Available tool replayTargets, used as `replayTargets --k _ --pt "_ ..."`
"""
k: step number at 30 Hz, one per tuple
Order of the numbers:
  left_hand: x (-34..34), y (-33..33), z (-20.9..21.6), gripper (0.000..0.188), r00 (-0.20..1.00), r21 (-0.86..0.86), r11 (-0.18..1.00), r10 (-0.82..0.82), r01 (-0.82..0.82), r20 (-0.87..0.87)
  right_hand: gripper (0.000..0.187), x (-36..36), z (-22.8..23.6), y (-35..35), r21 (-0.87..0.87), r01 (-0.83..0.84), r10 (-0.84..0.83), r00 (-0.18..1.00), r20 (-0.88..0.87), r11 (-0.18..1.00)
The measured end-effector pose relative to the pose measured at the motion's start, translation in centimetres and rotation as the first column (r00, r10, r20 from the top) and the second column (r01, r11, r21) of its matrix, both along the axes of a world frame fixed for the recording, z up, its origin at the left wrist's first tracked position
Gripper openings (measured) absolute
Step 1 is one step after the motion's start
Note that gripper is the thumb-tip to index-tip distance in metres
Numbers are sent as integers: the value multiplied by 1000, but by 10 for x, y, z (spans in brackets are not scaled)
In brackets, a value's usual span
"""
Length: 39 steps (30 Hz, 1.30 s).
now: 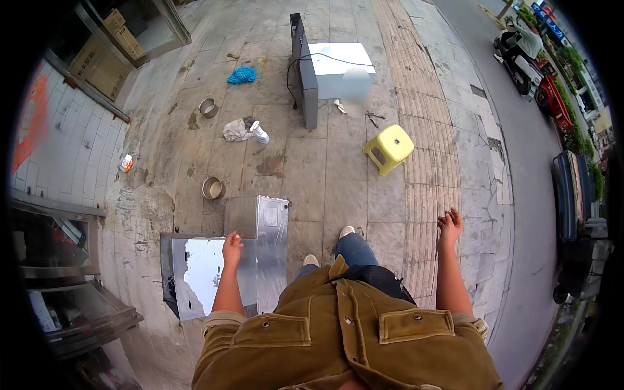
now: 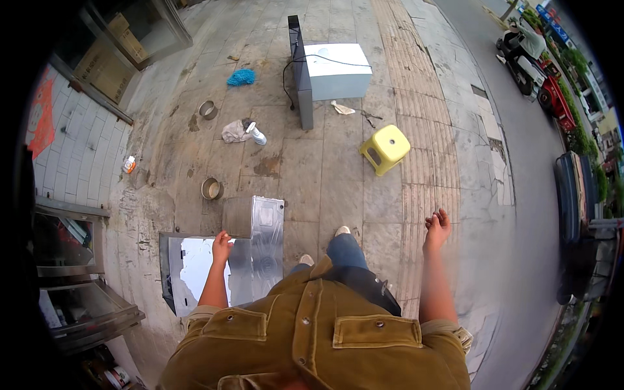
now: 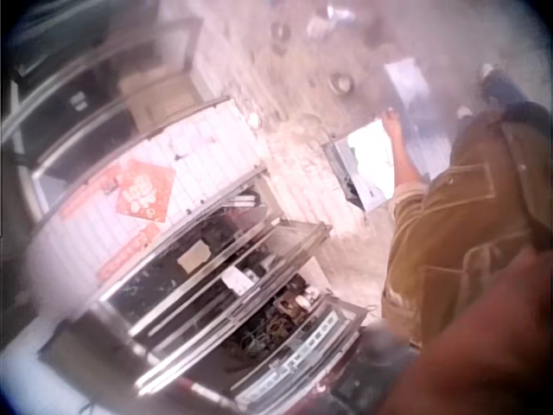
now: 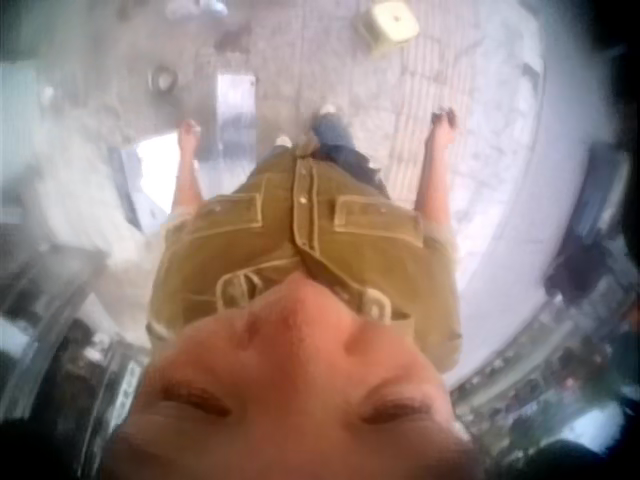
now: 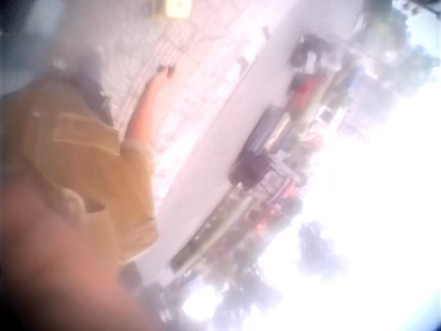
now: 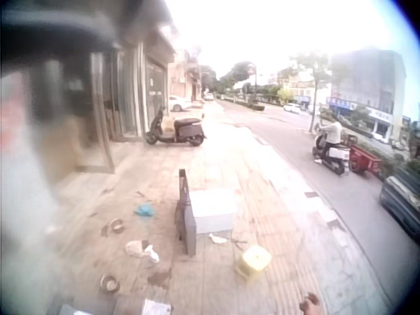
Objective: The person disassembles a large black appliance, likely a range hood, on a paved outdoor surface. They use a power drill to remove screws from the casing and internal components, then remove a circular filter and a black box, placing them into a bucket.
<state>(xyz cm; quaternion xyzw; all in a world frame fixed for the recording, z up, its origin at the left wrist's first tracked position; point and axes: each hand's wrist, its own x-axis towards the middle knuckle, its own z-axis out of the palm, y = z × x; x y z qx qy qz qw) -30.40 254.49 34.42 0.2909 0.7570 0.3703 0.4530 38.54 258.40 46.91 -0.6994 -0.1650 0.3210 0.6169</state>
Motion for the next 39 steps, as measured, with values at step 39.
replayTargets --k 39 --pt "-344 842 -541 58 998 -518 855 11 21 60 48 -598 -180 785 -792 -304 501 866 3 530"
